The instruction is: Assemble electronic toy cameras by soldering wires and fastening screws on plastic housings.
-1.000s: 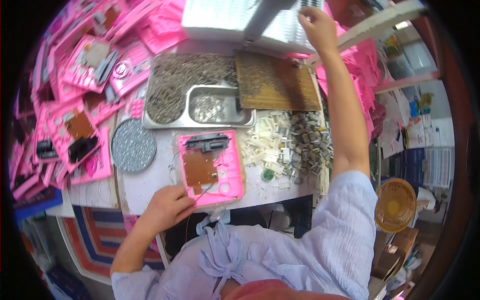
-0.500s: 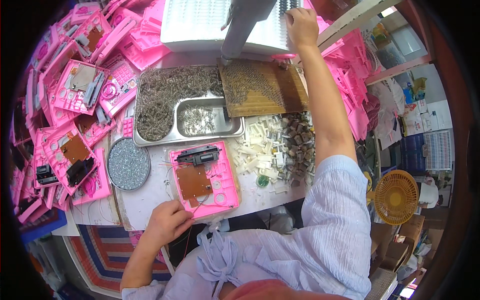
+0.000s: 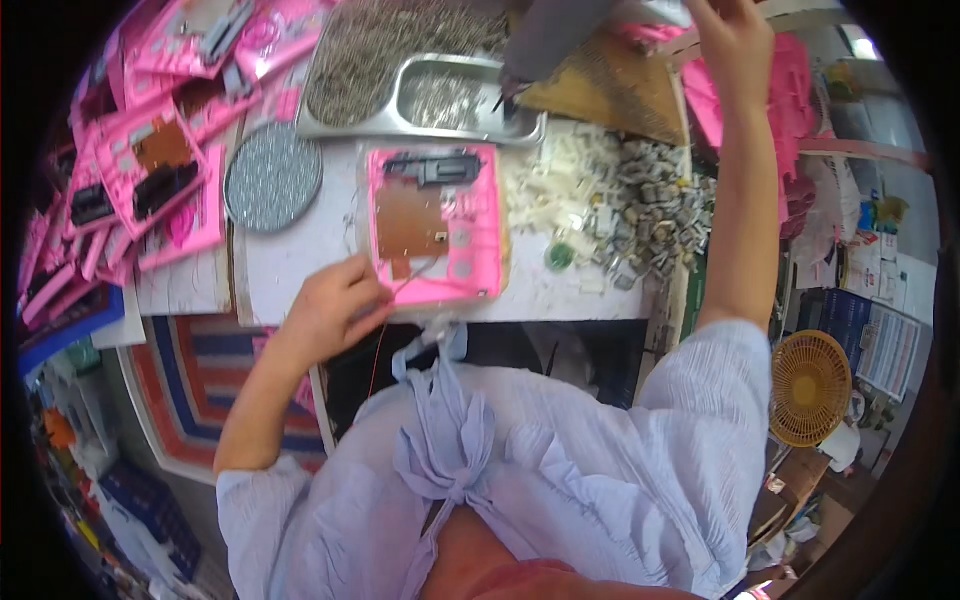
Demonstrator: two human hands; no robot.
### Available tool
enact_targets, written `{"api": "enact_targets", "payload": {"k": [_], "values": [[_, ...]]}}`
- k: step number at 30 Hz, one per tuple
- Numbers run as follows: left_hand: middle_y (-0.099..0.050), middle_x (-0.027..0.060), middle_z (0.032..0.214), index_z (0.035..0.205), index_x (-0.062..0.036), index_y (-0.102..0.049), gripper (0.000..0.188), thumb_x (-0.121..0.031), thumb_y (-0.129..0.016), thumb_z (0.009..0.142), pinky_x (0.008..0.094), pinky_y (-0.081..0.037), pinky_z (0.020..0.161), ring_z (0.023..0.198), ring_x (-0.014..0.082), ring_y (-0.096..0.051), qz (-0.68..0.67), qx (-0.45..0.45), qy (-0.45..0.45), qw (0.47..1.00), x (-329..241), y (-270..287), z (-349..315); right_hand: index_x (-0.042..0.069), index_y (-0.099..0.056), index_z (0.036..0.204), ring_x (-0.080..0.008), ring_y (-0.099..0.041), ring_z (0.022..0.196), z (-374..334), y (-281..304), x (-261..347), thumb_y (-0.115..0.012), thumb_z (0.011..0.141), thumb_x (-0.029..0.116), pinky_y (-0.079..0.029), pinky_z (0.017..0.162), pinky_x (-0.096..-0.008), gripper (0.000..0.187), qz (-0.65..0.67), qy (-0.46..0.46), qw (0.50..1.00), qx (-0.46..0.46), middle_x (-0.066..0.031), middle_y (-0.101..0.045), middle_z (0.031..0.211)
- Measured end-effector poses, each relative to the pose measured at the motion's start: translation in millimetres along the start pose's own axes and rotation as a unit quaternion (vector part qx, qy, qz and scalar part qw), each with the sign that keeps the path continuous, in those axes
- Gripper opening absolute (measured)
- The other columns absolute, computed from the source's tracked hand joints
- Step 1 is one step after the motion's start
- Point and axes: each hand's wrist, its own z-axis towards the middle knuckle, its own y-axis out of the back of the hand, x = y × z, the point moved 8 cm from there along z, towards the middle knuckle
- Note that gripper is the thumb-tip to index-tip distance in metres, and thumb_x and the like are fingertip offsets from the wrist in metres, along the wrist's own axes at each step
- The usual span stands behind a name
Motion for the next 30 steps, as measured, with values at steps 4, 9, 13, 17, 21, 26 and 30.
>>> {"api": "enact_targets", "payload": {"k": [4,9,13,17,21,26,30], "values": [[-0.057,0.0095,0.085,0.092,-0.0056,-0.067,0.018,-0.01,-0.08,0.08,0.0394,-0.05,0.066,0.076,0.0295,-0.062,-0.021,0.004,0.009,1.0,0.7,-1.9,-0.3,0.004,-0.073,0.098,-0.0179,-0.066,0.091,-192.9,-83.1,95.5,-0.077,0.081,0.004,-0.051,0.085,-0.0347,0.017,0.092,-0.043,0.956,0.276,-0.0052,-0.072,0.093],[-0.057,0.0087,0.085,0.092,-0.0061,-0.067,0.018,-0.01,-0.08,0.08,0.0394,-0.05,0.066,0.076,0.0286,-0.062,-0.021,0.008,0.012,1.0,0.1,-3.1,1.9,0.01,-0.073,0.094,-0.0291,-0.06,0.094,-271.2,-135.0,115.7,-0.077,0.075,0.008,-0.051,0.083,-0.0401,0.02,0.089,0.092,0.95,0.283,-0.0044,-0.07,0.091],[-0.058,0.0086,0.085,0.092,-0.0064,-0.067,0.018,-0.011,-0.08,0.08,0.0397,-0.05,0.066,0.076,0.0284,-0.062,-0.024,0.004,0.016,1.0,1.9,-3.1,0.7,0.01,-0.072,0.094,-0.0307,-0.06,0.096,-275.8,-136.5,123.5,-0.079,0.072,0.009,-0.051,0.084,-0.041,0.023,0.036,0.148,0.956,0.25,-0.0036,-0.07,0.095],[-0.058,0.0087,0.086,0.092,-0.006,-0.067,0.019,-0.011,-0.08,0.08,0.0402,-0.05,0.066,0.076,0.0288,-0.062,-0.017,0.002,0.007,1.0,0.3,-1.6,1.1,0.011,-0.072,0.093,-0.0303,-0.06,0.097,-269.7,-136.2,122.3,-0.081,0.071,0.012,-0.051,0.084,-0.0405,0.024,0.024,0.144,0.958,0.247,-0.0029,-0.069,0.099],[-0.058,0.0089,0.086,0.093,-0.0058,-0.067,0.019,-0.011,-0.08,0.08,0.0403,-0.05,0.066,0.077,0.0291,-0.062,-0.017,0.009,0.005,1.0,2.0,-2.9,-0.1,0.012,-0.071,0.091,-0.0297,-0.06,0.1,-271.1,-139.4,121.8,-0.082,0.071,0.015,-0.05,0.085,-0.0408,0.023,0.035,0.135,0.955,0.263,-0.0008,-0.069,0.1],[-0.058,0.0087,0.087,0.094,-0.0061,-0.066,0.021,-0.01,-0.08,0.079,0.0405,-0.05,0.067,0.078,0.0291,-0.062,-0.008,0.024,-0.008,1.0,-1.5,-2.1,6.6,0.011,-0.072,0.097,-0.0301,-0.061,0.101,-273.5,-139.3,119.6,-0.084,0.069,0.011,-0.05,0.085,-0.04,0.03,0.035,0.149,0.944,0.292,-0.0031,-0.072,0.103],[-0.059,0.0087,0.088,0.094,-0.0062,-0.067,0.022,-0.01,-0.08,0.078,0.0408,-0.051,0.067,0.078,0.0295,-0.063,0.02,0.044,-0.025,0.999,-3.1,-0.3,3.1,0.012,-0.073,0.099,-0.0307,-0.06,0.103,-248.0,-112.8,106.3,-0.081,0.071,0.009,-0.049,0.088,-0.0411,0.03,0.02,0.117,0.95,0.288,-0.0038,-0.071,0.105]]}}
